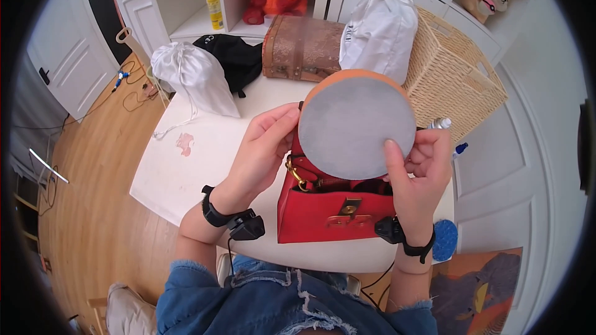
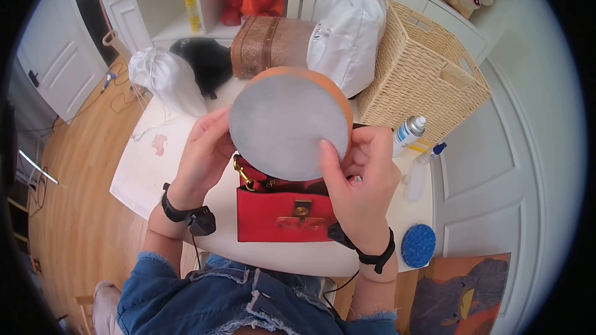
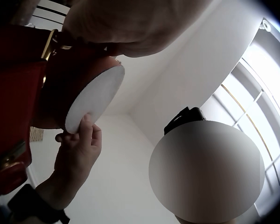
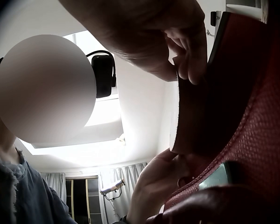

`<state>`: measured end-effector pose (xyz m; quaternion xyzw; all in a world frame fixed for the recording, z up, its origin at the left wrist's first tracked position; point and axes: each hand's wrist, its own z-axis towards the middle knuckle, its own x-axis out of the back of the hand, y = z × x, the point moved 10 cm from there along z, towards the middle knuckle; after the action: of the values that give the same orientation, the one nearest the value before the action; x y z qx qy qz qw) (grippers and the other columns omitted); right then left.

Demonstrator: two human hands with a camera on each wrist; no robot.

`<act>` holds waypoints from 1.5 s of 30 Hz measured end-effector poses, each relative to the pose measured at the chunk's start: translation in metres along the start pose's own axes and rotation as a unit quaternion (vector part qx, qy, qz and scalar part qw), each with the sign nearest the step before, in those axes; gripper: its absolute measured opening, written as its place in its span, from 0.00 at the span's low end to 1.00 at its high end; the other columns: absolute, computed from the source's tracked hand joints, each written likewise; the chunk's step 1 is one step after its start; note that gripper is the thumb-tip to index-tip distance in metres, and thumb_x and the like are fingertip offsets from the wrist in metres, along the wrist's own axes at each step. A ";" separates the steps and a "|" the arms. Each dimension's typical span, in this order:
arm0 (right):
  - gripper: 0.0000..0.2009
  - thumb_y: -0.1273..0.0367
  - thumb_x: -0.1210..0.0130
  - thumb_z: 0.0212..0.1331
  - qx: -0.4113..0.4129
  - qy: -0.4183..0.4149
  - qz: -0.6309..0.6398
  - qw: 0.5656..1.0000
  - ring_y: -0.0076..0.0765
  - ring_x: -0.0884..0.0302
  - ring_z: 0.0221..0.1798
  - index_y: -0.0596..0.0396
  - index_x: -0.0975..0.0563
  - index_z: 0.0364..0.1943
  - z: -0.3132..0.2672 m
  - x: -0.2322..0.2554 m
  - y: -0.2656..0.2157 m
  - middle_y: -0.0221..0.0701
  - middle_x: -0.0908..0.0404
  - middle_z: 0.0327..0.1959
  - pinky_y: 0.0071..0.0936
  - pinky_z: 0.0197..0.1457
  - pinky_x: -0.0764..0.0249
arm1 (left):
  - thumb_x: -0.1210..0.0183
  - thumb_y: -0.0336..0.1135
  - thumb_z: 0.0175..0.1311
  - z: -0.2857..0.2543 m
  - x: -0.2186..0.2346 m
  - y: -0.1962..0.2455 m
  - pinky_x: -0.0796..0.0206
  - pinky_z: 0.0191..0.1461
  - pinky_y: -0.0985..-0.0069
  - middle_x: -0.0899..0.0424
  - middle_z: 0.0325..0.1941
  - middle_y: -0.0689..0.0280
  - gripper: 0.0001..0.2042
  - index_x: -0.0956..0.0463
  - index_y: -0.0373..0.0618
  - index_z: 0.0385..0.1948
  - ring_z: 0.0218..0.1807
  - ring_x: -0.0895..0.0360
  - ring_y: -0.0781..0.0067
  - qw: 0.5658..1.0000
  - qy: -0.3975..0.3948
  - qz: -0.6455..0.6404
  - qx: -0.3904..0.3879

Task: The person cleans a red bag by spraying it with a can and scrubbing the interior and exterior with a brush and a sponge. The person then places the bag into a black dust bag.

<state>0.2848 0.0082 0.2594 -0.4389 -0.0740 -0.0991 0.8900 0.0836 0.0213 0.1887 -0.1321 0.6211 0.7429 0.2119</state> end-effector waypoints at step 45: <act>0.14 0.80 0.41 0.53 0.105 0.135 -0.315 0.934 0.32 0.23 0.34 0.59 0.27 0.45 -0.006 0.140 -0.001 0.36 0.21 0.36 0.27 0.34 0.26 | 0.57 0.41 0.74 0.011 0.009 -0.007 0.25 0.49 0.76 0.16 0.45 0.59 0.20 0.28 0.31 0.53 0.44 0.18 0.74 1.000 -0.024 0.007 -0.009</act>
<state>0.4211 -0.0130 0.2868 -0.2798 -0.0975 -0.4243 0.8557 0.0796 0.0345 0.1809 -0.1119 0.6100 0.7528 0.2206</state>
